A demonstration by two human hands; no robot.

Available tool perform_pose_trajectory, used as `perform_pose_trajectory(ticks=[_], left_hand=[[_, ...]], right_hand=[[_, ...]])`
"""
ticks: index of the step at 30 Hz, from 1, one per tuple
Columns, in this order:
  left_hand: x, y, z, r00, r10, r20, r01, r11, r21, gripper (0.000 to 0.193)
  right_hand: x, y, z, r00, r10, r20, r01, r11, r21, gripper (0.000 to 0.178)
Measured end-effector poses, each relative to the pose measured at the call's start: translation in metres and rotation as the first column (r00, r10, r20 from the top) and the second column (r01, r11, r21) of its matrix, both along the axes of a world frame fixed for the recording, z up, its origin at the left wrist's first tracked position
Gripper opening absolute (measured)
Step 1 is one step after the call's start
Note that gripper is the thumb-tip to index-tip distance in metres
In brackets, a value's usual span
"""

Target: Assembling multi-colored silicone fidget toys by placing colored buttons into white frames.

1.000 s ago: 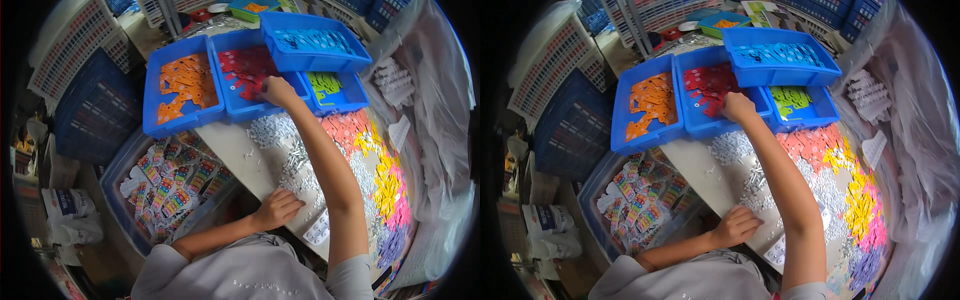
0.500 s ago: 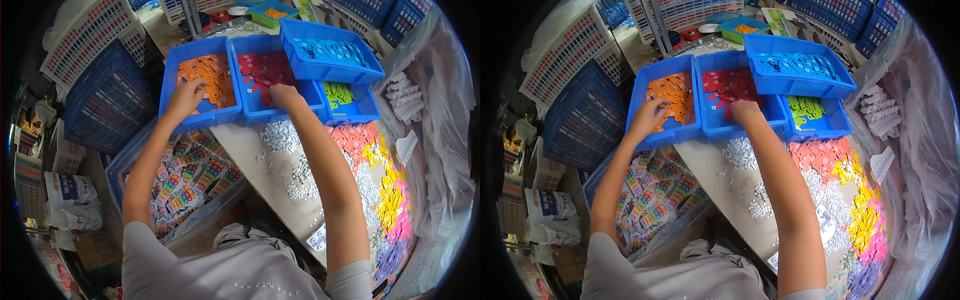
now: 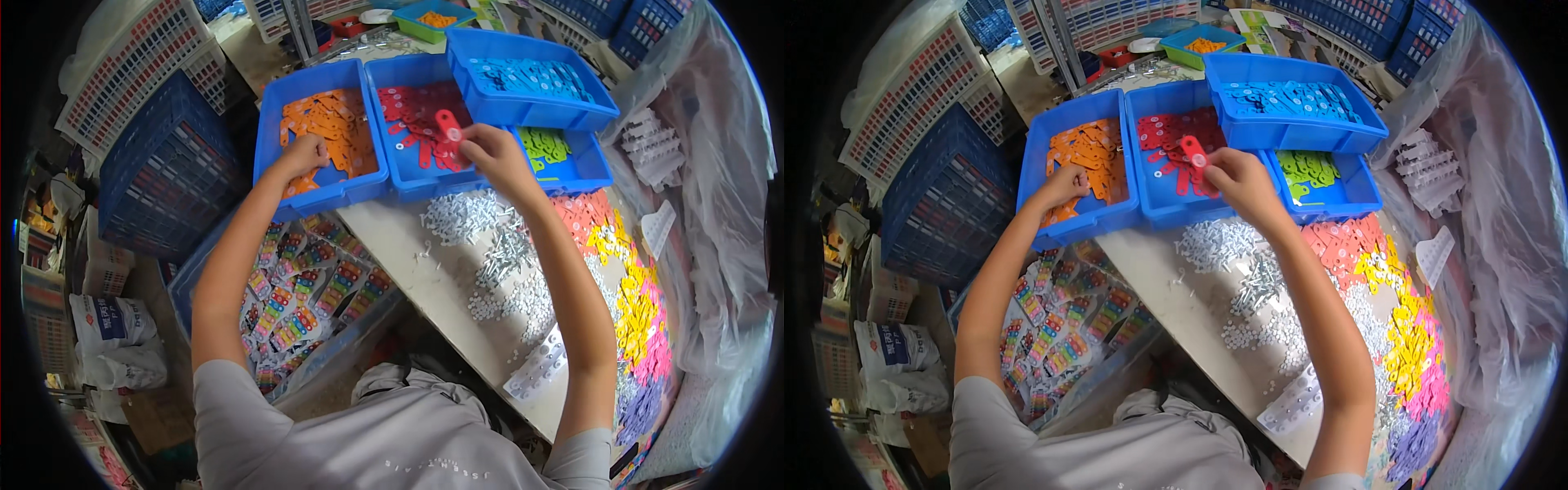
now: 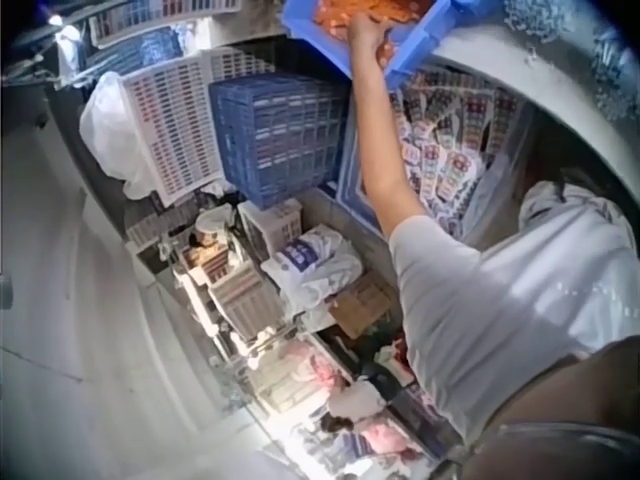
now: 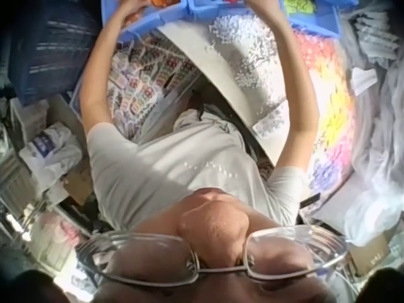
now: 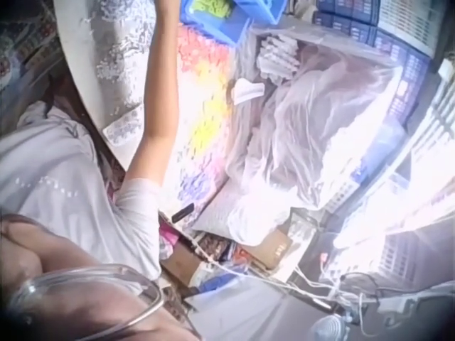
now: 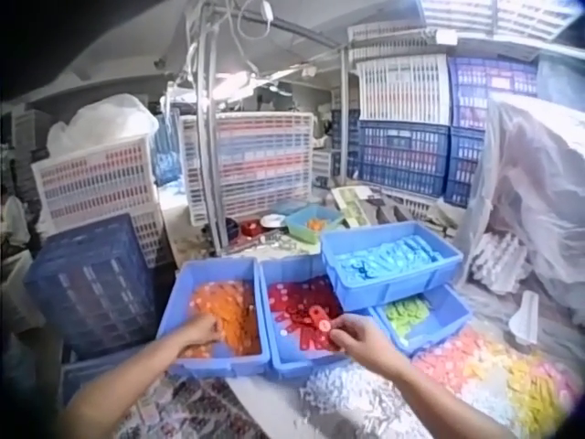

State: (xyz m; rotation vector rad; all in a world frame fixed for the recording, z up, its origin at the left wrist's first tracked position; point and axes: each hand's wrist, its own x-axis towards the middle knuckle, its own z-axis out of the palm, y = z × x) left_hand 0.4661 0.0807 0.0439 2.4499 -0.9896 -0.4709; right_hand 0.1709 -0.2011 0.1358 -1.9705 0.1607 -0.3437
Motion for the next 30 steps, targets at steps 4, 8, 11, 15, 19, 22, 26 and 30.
perform_pose_trajectory(ticks=[4,8,11,15,19,22,26,30], left_hand=[[0.004,0.005,-0.015,0.986,0.031,0.163,-0.012,0.993,-0.115,0.026],[0.016,-0.002,-0.012,0.999,0.005,0.04,-0.007,0.999,0.047,0.025],[0.038,0.015,-0.022,0.997,-0.068,-0.037,0.067,0.997,-0.05,0.021],[0.04,0.002,-0.011,0.983,0.018,0.18,0.029,0.966,-0.256,0.014],[-0.064,-0.049,0.053,0.992,0.121,0.017,-0.072,0.69,-0.72,0.018],[-0.173,-0.089,0.078,0.987,-0.146,-0.072,0.045,0.671,-0.74,0.013],[-0.287,-0.139,0.069,0.872,-0.48,-0.097,0.341,0.738,-0.582,0.008],[-0.353,-0.184,0.049,0.726,-0.683,-0.08,0.549,0.645,-0.531,0.01]], right_hand=[[-0.097,0.021,0.029,0.986,-0.153,-0.059,0.161,0.973,0.165,0.017],[-0.203,0.028,0.018,0.933,-0.356,-0.048,0.354,0.89,0.288,0.013],[-0.273,0.024,0.001,0.887,-0.44,-0.142,0.462,0.83,0.313,0.011],[-0.338,0.032,-0.019,0.738,-0.666,-0.106,0.674,0.733,0.086,0.007],[-0.363,0.04,-0.025,0.64,-0.767,-0.049,0.716,0.618,-0.326,0.005],[-0.366,0.041,-0.043,0.605,-0.796,-0.018,0.729,0.563,-0.39,0.005],[-0.357,0.038,-0.067,0.597,-0.802,0.01,0.738,0.544,-0.399,0.006],[-0.342,0.033,-0.079,0.578,-0.814,0.059,0.722,0.476,-0.502,0.007]])
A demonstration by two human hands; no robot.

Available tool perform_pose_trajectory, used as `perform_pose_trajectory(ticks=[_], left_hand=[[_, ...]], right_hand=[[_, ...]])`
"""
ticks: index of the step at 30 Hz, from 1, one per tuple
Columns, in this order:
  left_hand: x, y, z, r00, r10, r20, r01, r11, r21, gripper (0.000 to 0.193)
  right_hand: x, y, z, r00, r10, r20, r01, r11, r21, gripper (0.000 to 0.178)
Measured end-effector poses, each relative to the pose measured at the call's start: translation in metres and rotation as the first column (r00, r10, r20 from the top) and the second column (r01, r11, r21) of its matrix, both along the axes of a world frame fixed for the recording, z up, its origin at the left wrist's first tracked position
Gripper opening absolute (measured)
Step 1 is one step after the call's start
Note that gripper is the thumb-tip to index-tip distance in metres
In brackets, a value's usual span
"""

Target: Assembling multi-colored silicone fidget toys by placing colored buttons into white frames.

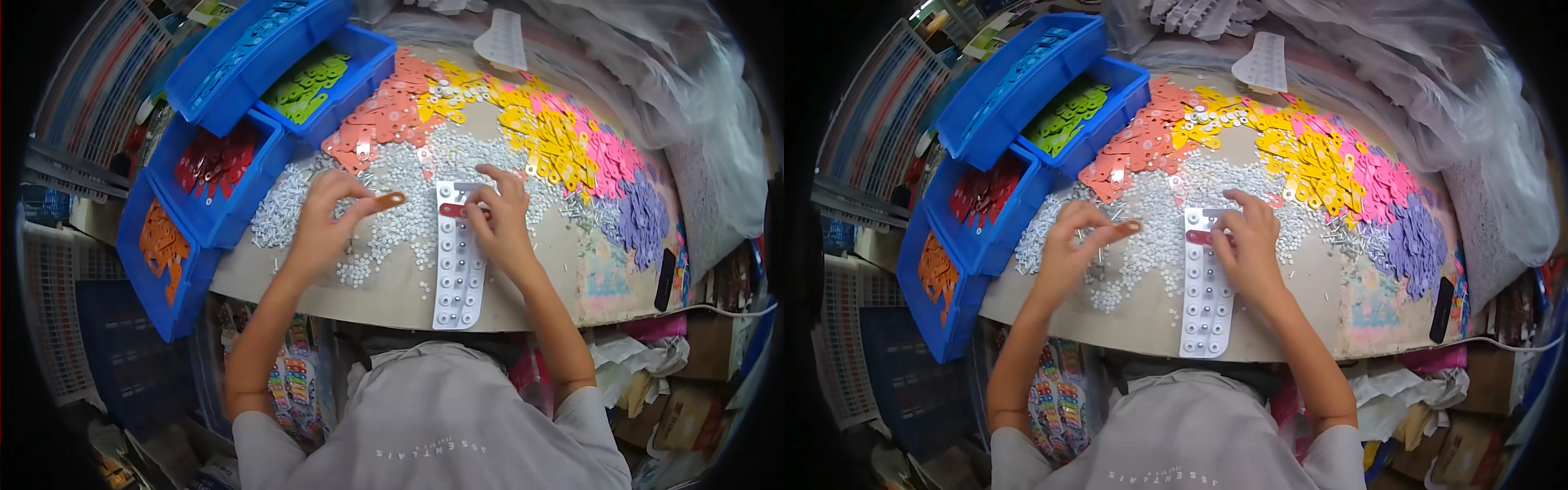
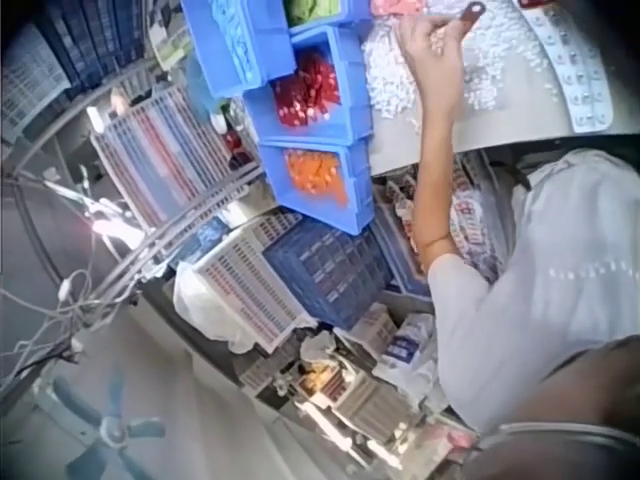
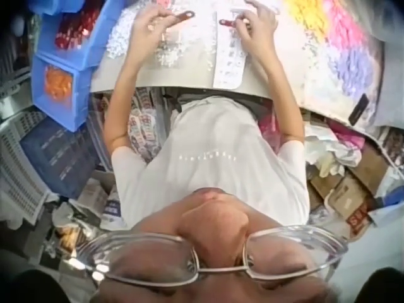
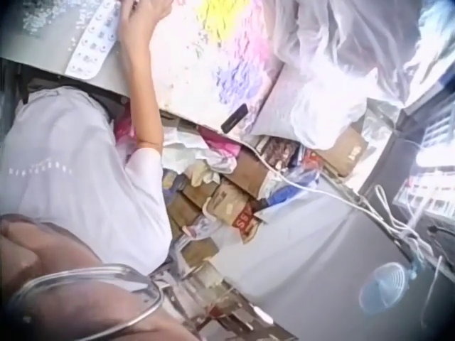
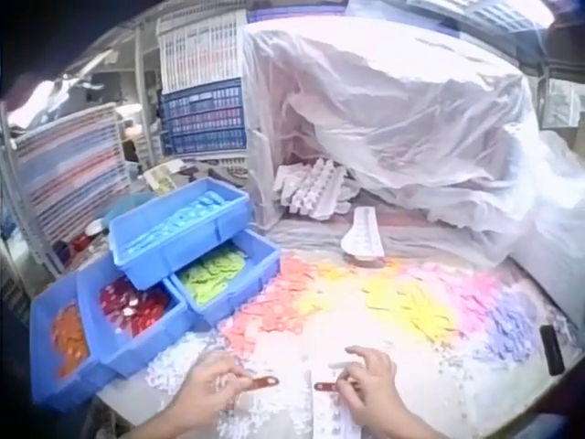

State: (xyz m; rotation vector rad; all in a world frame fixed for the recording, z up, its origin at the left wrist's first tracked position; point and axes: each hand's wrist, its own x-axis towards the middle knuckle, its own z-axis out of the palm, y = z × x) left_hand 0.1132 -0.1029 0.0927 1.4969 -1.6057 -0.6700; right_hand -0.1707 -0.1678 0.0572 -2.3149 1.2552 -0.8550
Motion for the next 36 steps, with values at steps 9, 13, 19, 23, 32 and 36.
perform_pose_trajectory(ticks=[9,13,19,23,32,36], left_hand=[[-0.052,-0.066,-0.03,0.981,-0.164,0.101,0.168,0.985,-0.038,0.015],[-0.073,-0.088,-0.042,0.958,-0.258,0.128,0.258,0.966,0.011,0.015],[-0.092,-0.104,-0.064,0.955,-0.276,0.107,0.272,0.961,0.048,0.013],[-0.093,-0.099,-0.064,0.971,-0.202,0.125,0.204,0.979,-0.004,0.026],[0.031,-0.11,0.026,0.853,0.311,0.419,0.005,0.798,-0.602,0.039],[0.164,-0.134,0.09,0.702,0.596,0.391,-0.297,0.743,-0.599,0.029]], right_hand=[[0.006,0.003,-0.009,0.982,-0.162,-0.096,0.158,0.987,-0.04,0.03],[0.007,0.007,-0.014,0.97,-0.239,-0.048,0.238,0.971,-0.034,0.058],[0.006,0.007,-0.018,0.969,-0.245,-0.033,0.245,0.969,-0.025,0.069],[0.01,0.006,-0.017,0.968,-0.246,-0.043,0.245,0.969,-0.025,0.068],[0.009,0.003,-0.006,0.965,-0.239,-0.106,0.233,0.97,-0.064,0.065],[0.026,-0.013,0.025,0.993,-0.101,-0.062,0.088,0.978,-0.187,0.044]])
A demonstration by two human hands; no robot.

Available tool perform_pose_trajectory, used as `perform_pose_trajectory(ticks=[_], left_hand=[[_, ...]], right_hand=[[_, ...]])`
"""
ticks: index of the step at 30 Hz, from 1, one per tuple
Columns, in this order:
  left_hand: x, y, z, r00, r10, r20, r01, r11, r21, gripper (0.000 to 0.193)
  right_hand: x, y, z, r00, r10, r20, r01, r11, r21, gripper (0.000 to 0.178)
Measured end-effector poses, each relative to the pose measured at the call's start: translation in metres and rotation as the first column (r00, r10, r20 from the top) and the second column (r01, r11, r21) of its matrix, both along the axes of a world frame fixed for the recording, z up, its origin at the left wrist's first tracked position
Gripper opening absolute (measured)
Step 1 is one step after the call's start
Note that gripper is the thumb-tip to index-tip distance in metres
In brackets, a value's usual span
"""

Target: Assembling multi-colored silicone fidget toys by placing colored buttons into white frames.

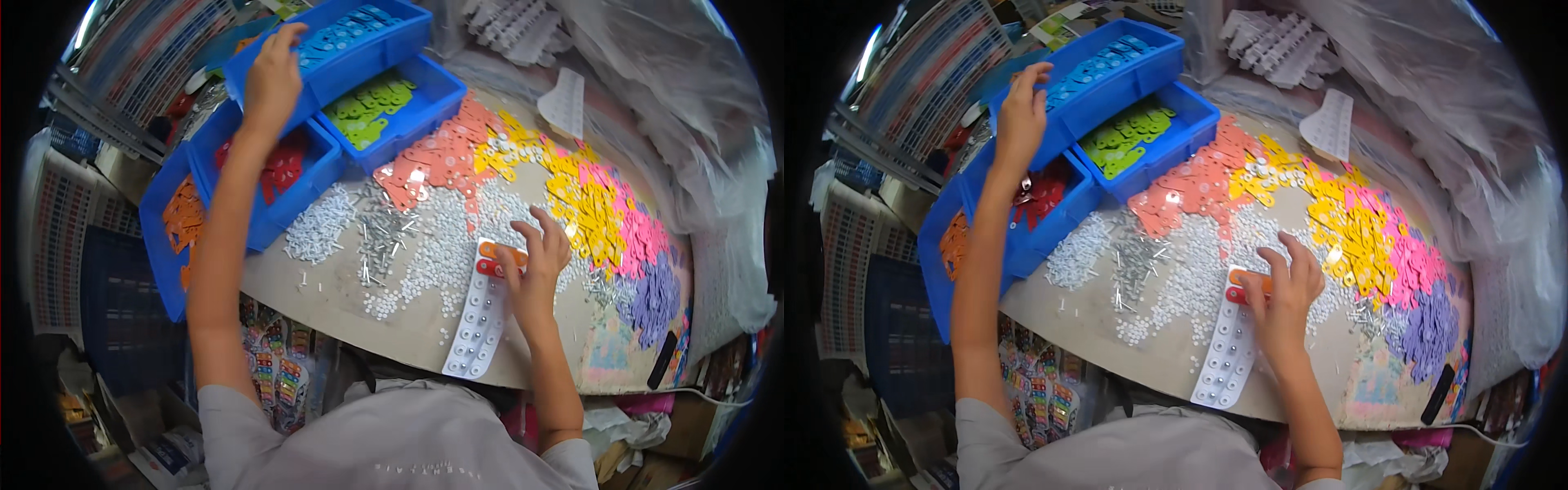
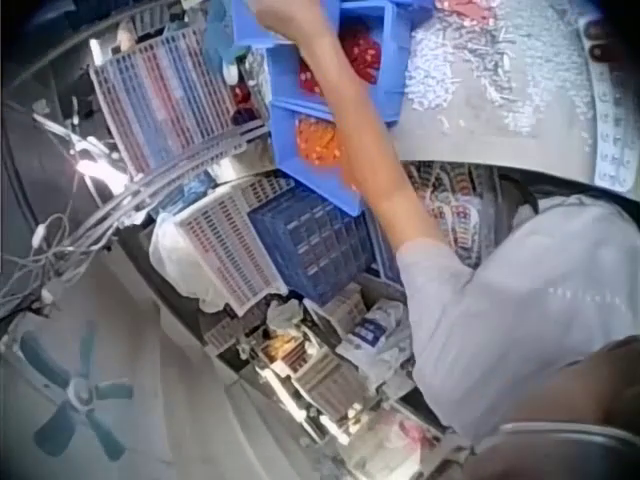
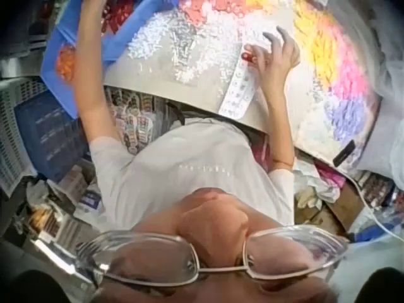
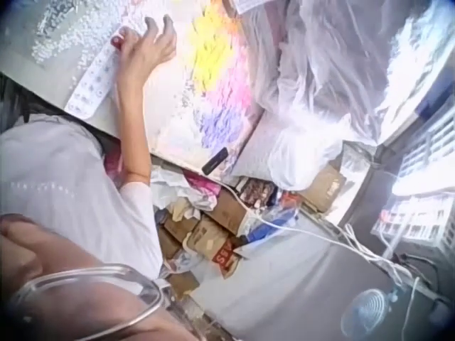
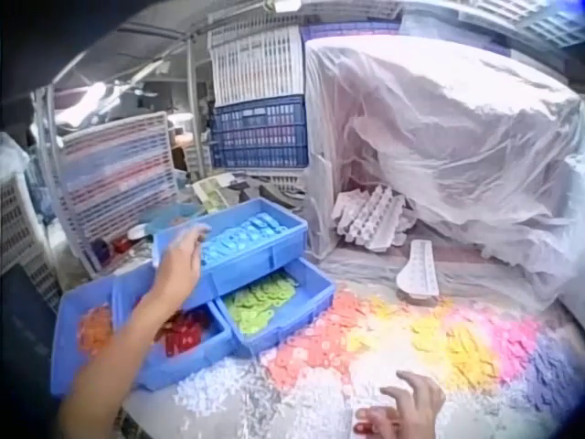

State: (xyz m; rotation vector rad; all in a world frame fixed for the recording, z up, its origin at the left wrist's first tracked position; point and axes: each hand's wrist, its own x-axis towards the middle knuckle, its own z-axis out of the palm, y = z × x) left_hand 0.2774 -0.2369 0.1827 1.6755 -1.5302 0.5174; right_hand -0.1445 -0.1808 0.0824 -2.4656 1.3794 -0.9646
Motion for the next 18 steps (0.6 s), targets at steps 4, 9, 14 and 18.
perform_pose_trajectory(ticks=[4,9,14,18], left_hand=[[0.117,-0.012,-0.018,0.993,0.091,0.069,-0.114,0.814,0.57,0.035],[0.139,-0.047,-0.038,0.998,-0.051,0.039,-0.016,0.387,0.922,0.031],[0.147,-0.055,-0.052,0.942,0.204,-0.267,0.166,0.409,0.897,0.03],[0.135,-0.05,-0.045,0.991,0.052,-0.124,0.094,0.393,0.915,0.032]], right_hand=[[0.062,-0.031,0.031,0.975,0.219,0.03,-0.214,0.97,-0.118,0.032],[0.154,-0.103,0.029,0.906,0.423,0.018,-0.418,0.899,-0.132,0.019],[0.242,-0.171,0.004,0.829,0.554,-0.075,-0.509,0.804,0.307,0.024],[0.287,-0.184,-0.002,0.695,0.572,-0.436,-0.371,0.804,0.465,0.041]])
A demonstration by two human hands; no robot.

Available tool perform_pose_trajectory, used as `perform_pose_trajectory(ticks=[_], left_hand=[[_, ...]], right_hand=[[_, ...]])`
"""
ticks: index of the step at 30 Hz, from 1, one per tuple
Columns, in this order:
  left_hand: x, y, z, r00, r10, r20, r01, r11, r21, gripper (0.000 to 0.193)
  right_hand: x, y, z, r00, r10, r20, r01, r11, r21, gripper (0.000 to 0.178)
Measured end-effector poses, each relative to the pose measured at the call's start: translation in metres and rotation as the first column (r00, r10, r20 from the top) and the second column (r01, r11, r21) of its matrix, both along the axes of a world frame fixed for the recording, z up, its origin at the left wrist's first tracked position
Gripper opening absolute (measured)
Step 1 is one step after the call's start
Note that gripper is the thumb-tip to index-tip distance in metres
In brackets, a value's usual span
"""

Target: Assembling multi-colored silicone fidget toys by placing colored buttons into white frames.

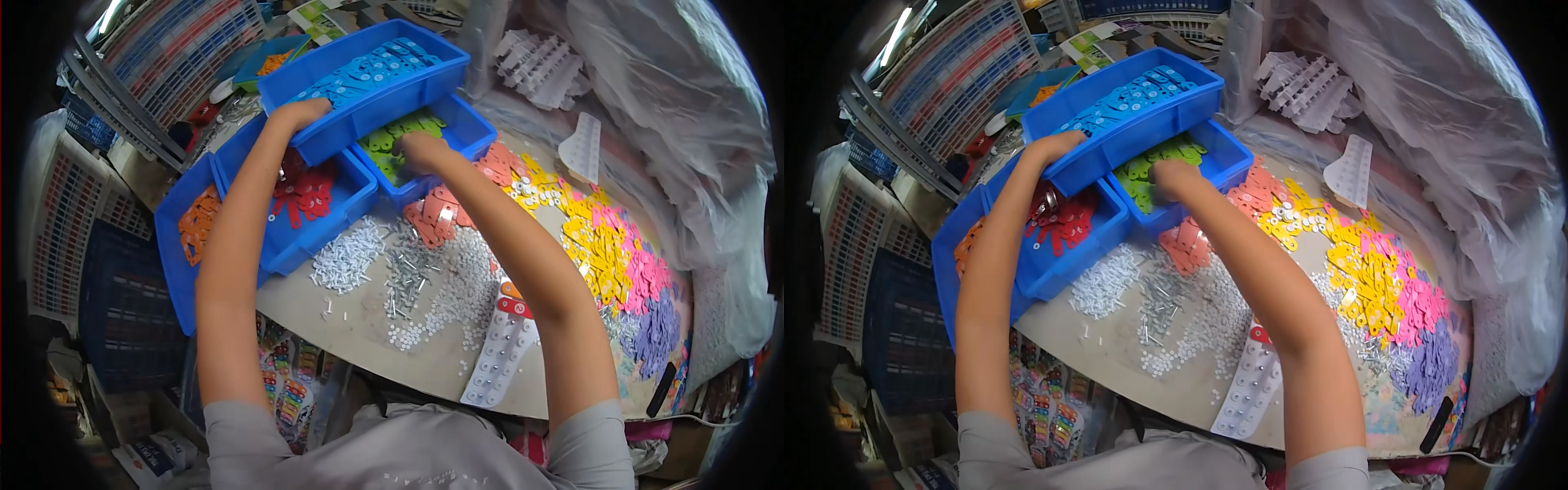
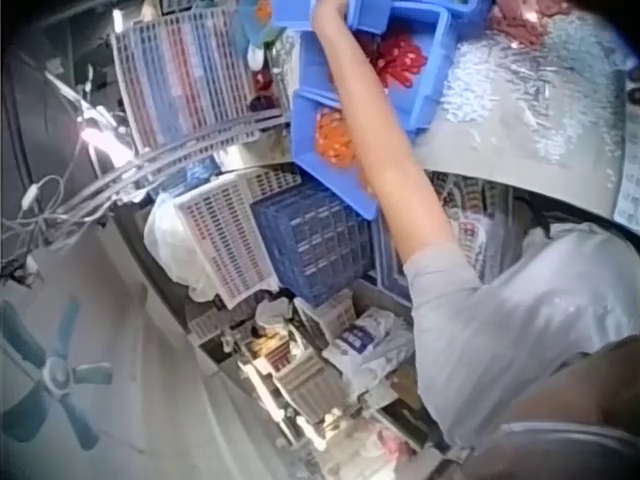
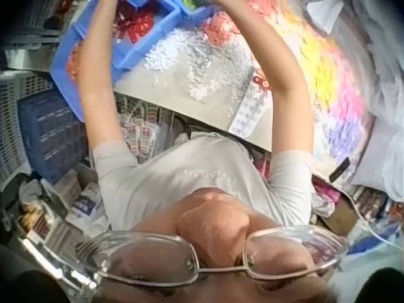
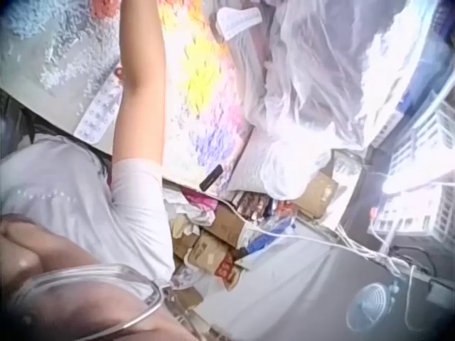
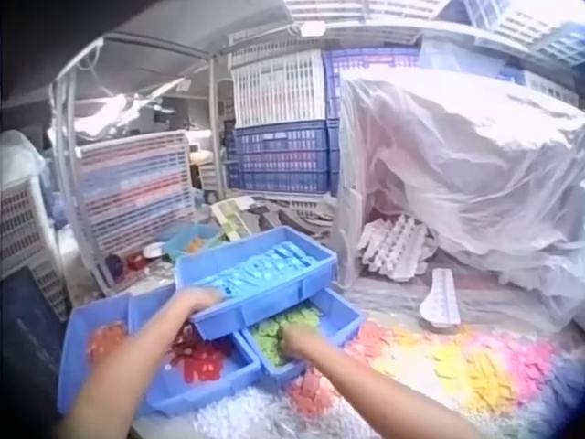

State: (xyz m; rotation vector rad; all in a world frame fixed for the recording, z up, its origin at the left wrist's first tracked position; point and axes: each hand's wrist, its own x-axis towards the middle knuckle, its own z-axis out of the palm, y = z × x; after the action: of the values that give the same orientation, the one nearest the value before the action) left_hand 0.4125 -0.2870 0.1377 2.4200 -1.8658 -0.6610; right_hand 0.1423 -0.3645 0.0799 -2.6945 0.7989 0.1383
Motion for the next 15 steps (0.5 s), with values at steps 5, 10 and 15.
perform_pose_trajectory(ticks=[5,10,15], left_hand=[[-0.013,0.003,0.005,0.985,-0.054,0.162,0.077,0.988,-0.136,0.029],[-0.025,0.009,0.018,0.956,-0.074,0.285,0.093,0.994,-0.055,0.029],[-0.024,0.002,0.011,0.962,-0.076,0.264,0.111,0.987,-0.118,0.031]], right_hand=[[0.025,-0.005,-0.031,0.997,-0.07,-0.037,0.062,0.982,-0.18,0.059],[0.023,-0.005,-0.019,0.969,0.034,-0.246,-0.044,0.998,-0.036,0.053],[0.015,-0.018,-0.03,0.992,0.024,-0.12,-0.029,0.999,-0.038,0.042]])
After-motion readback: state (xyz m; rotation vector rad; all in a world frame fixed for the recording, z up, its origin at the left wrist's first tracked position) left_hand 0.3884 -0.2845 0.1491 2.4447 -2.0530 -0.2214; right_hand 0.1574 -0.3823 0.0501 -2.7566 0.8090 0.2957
